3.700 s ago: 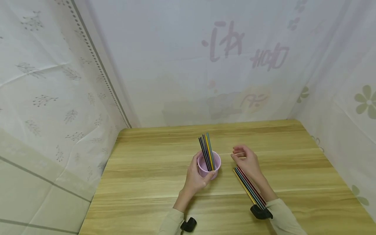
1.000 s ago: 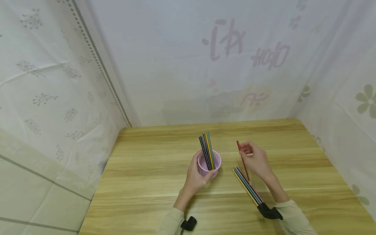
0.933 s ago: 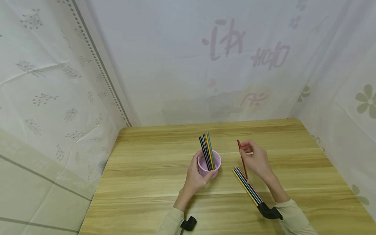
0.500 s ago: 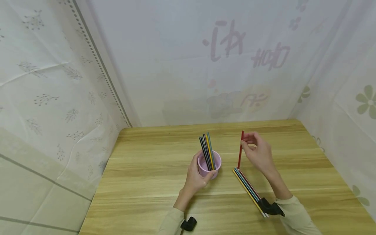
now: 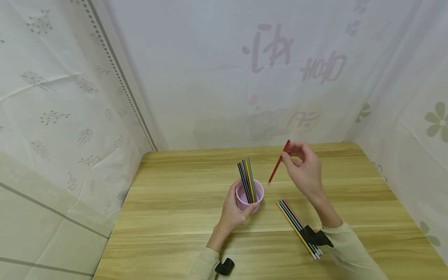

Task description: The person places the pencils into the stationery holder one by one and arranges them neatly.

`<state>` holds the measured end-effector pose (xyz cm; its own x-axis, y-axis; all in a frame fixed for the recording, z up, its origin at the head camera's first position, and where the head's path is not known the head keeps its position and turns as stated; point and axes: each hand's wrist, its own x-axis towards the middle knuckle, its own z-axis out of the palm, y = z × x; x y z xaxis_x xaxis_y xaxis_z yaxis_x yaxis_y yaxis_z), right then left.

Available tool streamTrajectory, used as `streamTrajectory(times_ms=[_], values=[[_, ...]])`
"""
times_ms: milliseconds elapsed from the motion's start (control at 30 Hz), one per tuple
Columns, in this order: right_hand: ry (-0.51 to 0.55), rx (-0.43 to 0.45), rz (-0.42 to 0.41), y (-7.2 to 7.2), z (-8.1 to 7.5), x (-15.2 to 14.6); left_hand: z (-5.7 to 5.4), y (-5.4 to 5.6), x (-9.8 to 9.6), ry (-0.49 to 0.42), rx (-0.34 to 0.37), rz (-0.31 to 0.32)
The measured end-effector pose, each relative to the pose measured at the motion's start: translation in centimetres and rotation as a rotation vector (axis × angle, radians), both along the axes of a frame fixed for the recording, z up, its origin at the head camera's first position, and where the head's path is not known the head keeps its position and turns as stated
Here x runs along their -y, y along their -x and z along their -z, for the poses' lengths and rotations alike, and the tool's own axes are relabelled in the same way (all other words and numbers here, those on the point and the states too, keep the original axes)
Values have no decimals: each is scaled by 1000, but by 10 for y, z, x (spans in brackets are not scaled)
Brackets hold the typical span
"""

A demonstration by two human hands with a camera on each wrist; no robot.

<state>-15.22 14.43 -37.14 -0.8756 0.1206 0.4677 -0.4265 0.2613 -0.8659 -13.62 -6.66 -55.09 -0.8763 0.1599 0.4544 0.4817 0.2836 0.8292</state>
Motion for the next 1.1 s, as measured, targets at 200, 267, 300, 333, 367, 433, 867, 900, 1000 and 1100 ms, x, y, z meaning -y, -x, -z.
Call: streamTrajectory(times_ms=[200,267,300,333,367,433,867,900,1000,1100], values=[[42,-72,-42,9,-7,14,1,1,-1,-3,-6,-1],[31,-79,-46,12,-5,18,1,2,-1,-5,-15,-1],[19,-80,-45,14,-3,20,1,2,-1,-4,-23,0],[9,-81,-45,15,-2,22,1,2,-1,-5,-29,0],[-2,-77,-47,16,0,24,1,3,-1,-7,-33,2],[-24,-59,-52,18,3,28,1,3,-1,-12,-46,2],[-118,79,-101,24,33,52,3,4,-2,25,-21,-16],[-122,82,-104,24,36,54,3,4,-2,24,-23,-16],[-129,89,-113,28,50,56,3,4,-2,30,-34,-17],[-140,109,-122,29,59,57,2,4,-1,42,-46,-19]])
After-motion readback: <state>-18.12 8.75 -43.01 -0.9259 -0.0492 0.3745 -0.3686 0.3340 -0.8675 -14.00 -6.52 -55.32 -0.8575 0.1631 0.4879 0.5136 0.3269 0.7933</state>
